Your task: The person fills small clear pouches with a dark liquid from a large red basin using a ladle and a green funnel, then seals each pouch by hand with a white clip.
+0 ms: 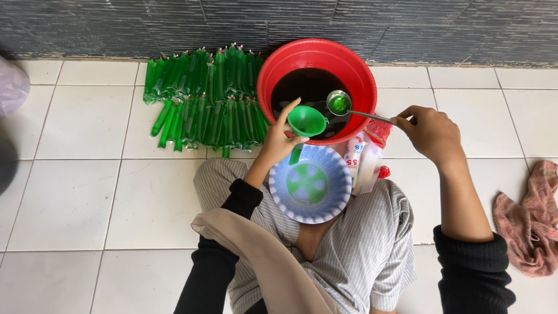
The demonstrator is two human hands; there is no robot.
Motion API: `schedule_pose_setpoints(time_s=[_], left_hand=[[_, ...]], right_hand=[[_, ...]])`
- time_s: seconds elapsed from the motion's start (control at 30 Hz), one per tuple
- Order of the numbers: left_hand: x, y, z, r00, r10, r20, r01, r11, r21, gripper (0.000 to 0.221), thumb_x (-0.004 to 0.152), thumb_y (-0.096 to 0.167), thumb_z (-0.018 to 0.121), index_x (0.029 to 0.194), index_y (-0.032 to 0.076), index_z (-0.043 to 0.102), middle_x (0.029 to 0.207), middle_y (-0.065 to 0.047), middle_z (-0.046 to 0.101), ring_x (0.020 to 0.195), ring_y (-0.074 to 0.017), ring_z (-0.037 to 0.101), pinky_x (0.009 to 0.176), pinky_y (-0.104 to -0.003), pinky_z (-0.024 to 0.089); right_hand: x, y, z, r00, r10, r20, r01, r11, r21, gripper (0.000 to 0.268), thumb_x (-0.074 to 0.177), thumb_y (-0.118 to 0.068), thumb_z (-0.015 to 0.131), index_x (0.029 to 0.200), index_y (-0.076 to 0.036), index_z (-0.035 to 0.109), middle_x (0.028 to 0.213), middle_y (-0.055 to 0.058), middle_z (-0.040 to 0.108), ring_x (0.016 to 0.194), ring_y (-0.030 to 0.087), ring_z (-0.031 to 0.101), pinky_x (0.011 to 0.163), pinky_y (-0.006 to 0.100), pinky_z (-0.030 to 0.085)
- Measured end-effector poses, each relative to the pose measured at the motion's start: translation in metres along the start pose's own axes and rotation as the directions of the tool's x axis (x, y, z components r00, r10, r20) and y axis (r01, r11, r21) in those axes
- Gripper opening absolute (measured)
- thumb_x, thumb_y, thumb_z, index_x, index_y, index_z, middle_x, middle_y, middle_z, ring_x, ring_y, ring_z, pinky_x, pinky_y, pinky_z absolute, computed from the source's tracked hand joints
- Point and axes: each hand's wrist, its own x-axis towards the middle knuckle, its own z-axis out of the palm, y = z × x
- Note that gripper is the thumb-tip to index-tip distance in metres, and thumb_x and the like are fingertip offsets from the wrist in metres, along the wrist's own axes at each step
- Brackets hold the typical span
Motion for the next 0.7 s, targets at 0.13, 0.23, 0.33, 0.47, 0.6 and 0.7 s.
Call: schedule_pose_setpoints(time_s=[0.13, 0.23, 0.33, 0.47, 0.6, 0.7], left_hand=[[0.007, -0.009, 0.009, 1.000, -0.024, 0.019, 0.022, 0.997, 0.075, 0.093, 0.081, 0.001, 0.081, 0.154, 0.031, 0.032, 0.072, -0.002, 0.065, 0.069, -0.0137, 0.065, 0.066, -0.026, 0.056], [0.014, -0.014, 0.017, 0.997, -0.068, 0.038, 0.064, 0.995, 0.082, 0.092, 0.082, 0.009, 0.081, 0.155, 0.032, 0.030, 0.089, -0.008, 0.075, 0.083, -0.0190, 0.074, 0.069, -0.029, 0.057], [0.021, -0.012, 0.022, 0.999, -0.045, 0.024, 0.045, 0.999, 0.026, 0.095, 0.083, 0.010, 0.084, 0.158, 0.033, 0.031, 0.102, -0.016, 0.077, 0.098, -0.0294, 0.074, 0.091, -0.043, 0.056], [0.028, 0.017, 0.017, 1.000, 0.004, 0.024, -0.001, 0.990, -0.141, 0.097, 0.082, 0.008, 0.086, 0.158, 0.035, 0.032, 0.104, -0.015, 0.077, 0.099, -0.0274, 0.074, 0.092, -0.042, 0.057], [0.038, 0.030, 0.013, 0.997, 0.072, 0.020, -0.064, 0.963, -0.263, 0.096, 0.082, 0.003, 0.086, 0.157, 0.035, 0.035, 0.110, -0.015, 0.076, 0.101, -0.0270, 0.074, 0.092, -0.044, 0.058], [0.042, 0.031, 0.012, 0.995, 0.101, 0.016, -0.091, 0.947, -0.308, 0.099, 0.079, -0.001, 0.088, 0.156, 0.034, 0.037, 0.119, -0.012, 0.074, 0.104, -0.0232, 0.073, 0.094, -0.043, 0.058]], right_hand=[[-0.002, -0.002, 0.005, 1.000, -0.022, -0.016, 0.022, 1.000, -0.009, 0.032, 0.104, -0.049, 0.056, 0.112, -0.024, 0.074, 0.094, 0.003, 0.075, 0.092, 0.034, 0.066, 0.074, 0.047, 0.048], [-0.011, -0.002, 0.015, 0.986, -0.111, -0.120, 0.110, 0.994, -0.018, 0.027, 0.102, -0.050, 0.061, 0.109, -0.027, 0.074, 0.092, 0.002, 0.077, 0.091, 0.032, 0.069, 0.075, 0.046, 0.050], [-0.017, 0.008, 0.037, 0.906, -0.298, -0.301, 0.249, 0.950, -0.190, 0.021, 0.101, -0.038, 0.071, 0.113, -0.021, 0.074, 0.090, 0.002, 0.079, 0.088, 0.030, 0.075, 0.084, 0.045, 0.057], [-0.036, 0.002, 0.052, 0.566, -0.542, -0.621, 0.233, 0.828, -0.510, 0.020, 0.102, -0.046, 0.074, 0.103, -0.028, 0.067, 0.071, -0.015, 0.065, 0.068, 0.008, 0.070, 0.080, 0.023, 0.055], [-0.067, -0.009, 0.049, 0.415, -0.572, -0.707, 0.230, 0.818, -0.527, 0.017, 0.107, -0.037, 0.076, 0.106, -0.024, 0.065, 0.078, -0.010, 0.058, 0.067, 0.009, 0.066, 0.064, 0.020, 0.052], [-0.076, -0.008, 0.054, 0.412, -0.557, -0.721, 0.253, 0.830, -0.497, 0.017, 0.106, -0.035, 0.076, 0.107, -0.023, 0.064, 0.084, -0.010, 0.058, 0.068, 0.009, 0.066, 0.062, 0.021, 0.052]])
